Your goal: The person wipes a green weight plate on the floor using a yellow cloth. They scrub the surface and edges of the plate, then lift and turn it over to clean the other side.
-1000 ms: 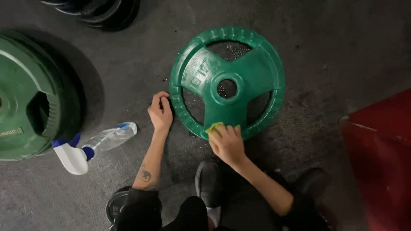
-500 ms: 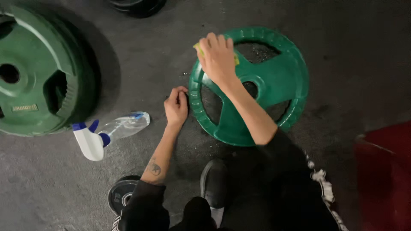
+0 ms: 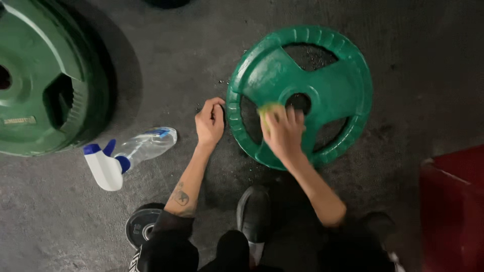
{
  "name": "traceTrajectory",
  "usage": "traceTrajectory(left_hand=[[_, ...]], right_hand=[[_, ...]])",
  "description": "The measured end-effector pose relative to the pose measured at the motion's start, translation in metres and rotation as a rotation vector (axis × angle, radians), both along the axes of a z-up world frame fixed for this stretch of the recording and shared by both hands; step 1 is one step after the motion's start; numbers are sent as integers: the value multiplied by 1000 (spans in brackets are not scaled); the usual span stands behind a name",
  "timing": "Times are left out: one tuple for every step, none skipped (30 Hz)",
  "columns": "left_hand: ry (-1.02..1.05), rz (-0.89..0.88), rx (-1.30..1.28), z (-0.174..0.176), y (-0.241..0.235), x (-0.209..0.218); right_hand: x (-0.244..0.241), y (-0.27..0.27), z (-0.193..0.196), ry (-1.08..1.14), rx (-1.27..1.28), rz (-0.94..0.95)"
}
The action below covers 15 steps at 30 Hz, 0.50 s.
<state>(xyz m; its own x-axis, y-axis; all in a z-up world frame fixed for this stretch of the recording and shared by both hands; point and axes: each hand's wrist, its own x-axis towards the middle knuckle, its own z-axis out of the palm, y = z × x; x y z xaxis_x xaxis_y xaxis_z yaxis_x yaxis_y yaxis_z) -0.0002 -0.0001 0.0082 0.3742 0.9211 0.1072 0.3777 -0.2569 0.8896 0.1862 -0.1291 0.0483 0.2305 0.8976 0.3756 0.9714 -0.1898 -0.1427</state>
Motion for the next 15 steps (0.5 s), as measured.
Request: traceTrajectory(left_hand=[[-2, 0, -1, -1, 2, 1], [3, -23, 16, -1, 3, 0], [7, -46, 33, 0, 3, -2], [9, -45, 34, 2, 2, -2], [7, -38, 40, 6, 2, -2], [0, -33, 48, 8, 2, 1], [-3, -34, 50, 11, 2, 1], [1, -33, 59, 14, 1, 1], [5, -33, 67, 16, 0, 2], [-1, -37, 64, 15, -1, 2], [5, -38, 64, 13, 0, 2], [11, -39, 65, 11, 0, 1], [6, -43, 61, 11, 0, 2], [-11, -29, 51, 10, 0, 1], [-29, -16, 41, 9, 0, 0]], right_hand=[[9, 28, 10, -2, -1, 0], [17, 55, 21, 19, -40, -73], [23, 82, 32, 39, -80, -145], [40, 102, 18, 41, -79, -145], [57, 122, 4, -38, -4, -114], [77, 143, -10, -122, 73, -85], [83, 143, -1, -124, 75, -86], [90, 141, 8, -46, 85, 2], [97, 140, 17, 33, 95, 90], [99, 124, 22, 28, 91, 86], [101, 109, 26, 76, 80, 84], [102, 95, 31, 124, 68, 81], [103, 70, 39, 119, 64, 76], [103, 47, 46, 128, 22, 15], [103, 24, 53, 137, -19, -46]])
